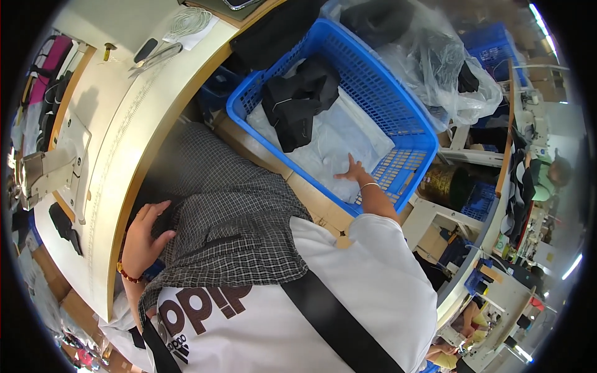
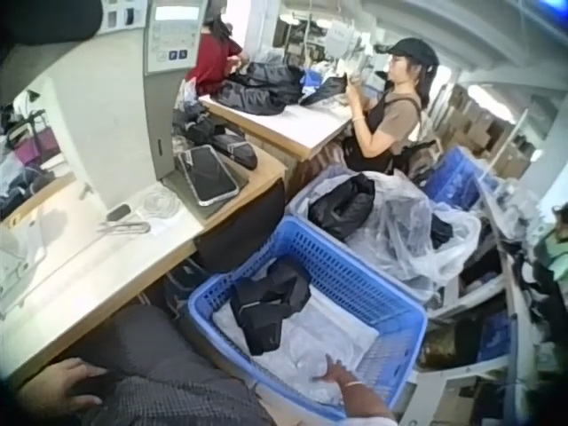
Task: Stitch shoe upper components together using an industrial sewing machine.
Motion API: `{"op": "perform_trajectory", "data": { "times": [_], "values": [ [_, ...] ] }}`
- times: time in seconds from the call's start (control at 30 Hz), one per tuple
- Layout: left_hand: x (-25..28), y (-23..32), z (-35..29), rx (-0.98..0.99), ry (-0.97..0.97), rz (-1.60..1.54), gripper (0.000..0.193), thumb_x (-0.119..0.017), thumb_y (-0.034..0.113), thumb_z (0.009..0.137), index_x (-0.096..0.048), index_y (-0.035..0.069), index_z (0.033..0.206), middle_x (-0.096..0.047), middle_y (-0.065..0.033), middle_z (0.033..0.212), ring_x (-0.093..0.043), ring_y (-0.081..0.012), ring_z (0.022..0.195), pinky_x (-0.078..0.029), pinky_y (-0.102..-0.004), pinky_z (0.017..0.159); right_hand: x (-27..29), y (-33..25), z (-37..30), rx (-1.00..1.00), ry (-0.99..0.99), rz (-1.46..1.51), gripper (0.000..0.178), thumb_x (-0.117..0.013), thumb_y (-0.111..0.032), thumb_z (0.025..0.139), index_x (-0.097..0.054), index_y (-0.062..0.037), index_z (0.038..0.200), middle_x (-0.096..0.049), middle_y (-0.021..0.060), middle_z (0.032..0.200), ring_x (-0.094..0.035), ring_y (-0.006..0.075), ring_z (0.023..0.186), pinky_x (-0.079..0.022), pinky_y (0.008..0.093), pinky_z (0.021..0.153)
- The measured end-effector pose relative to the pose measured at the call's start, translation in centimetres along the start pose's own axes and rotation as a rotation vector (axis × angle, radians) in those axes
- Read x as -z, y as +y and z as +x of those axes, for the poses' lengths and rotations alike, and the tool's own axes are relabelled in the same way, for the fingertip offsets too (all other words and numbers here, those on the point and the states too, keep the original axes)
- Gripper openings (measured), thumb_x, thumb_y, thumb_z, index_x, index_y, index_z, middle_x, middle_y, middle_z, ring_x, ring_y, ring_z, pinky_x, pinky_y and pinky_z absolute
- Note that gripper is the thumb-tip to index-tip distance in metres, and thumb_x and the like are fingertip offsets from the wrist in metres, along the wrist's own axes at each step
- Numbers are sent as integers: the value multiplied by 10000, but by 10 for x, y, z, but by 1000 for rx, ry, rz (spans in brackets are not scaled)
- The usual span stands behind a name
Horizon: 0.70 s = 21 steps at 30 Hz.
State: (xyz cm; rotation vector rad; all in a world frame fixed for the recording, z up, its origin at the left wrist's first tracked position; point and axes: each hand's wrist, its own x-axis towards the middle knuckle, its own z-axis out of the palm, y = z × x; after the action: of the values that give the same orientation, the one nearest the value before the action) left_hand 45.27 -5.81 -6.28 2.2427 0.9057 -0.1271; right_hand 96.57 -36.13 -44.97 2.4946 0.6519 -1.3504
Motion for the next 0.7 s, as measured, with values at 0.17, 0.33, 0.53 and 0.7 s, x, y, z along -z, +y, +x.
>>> {"op": "perform_trajectory", "data": {
  "times": [0.17, 0.33, 0.53, 0.7],
  "values": [
    [-4, 2, -21, 43, 14, -17, 630, -807, 93, 752, -574, 41, 1336, -615, -165, 1160, -615, -363, 1081, -504, -397, 926, -47, 5, 16, 106, -162, 52, 1463, -898, -564, 627, 100, -157, 1616, -384, 351, 1513, -392, 492, 1410, -365, 533, 1149],
    [-8, -12, -27, 36, -9, -63, 618, -807, 102, 759, -575, 37, 1327, -615, -166, 1127, -625, -343, 1056, -508, -397, 911, -58, 39, 31, 189, -192, -138, 818, -643, -75, 762, -399, -127, 1541, -699, 268, 1148, -688, 376, 1102, -553, 470, 916],
    [-8, -24, -51, 57, 76, -66, 589, -800, 150, 786, -580, 44, 1322, -614, -167, 1116, -610, -350, 1062, -498, -414, 924, -41, 31, -33, 509, 125, -1151, 279, -591, -281, 912, -770, -245, 1123, -622, 46, 1330, -606, 254, 1195, -457, 454, 999],
    [-17, -32, -67, 85, 116, -52, 562, -762, 253, 840, -568, 65, 1333, -615, -172, 1122, -604, -368, 1063, -497, -449, 918, -28, -5, -9, 745, 354, -793, 215, -609, -284, 914, -748, -143, 1000, -675, 164, 1184, -656, 342, 1063, -505, 471, 877]
  ]
}}
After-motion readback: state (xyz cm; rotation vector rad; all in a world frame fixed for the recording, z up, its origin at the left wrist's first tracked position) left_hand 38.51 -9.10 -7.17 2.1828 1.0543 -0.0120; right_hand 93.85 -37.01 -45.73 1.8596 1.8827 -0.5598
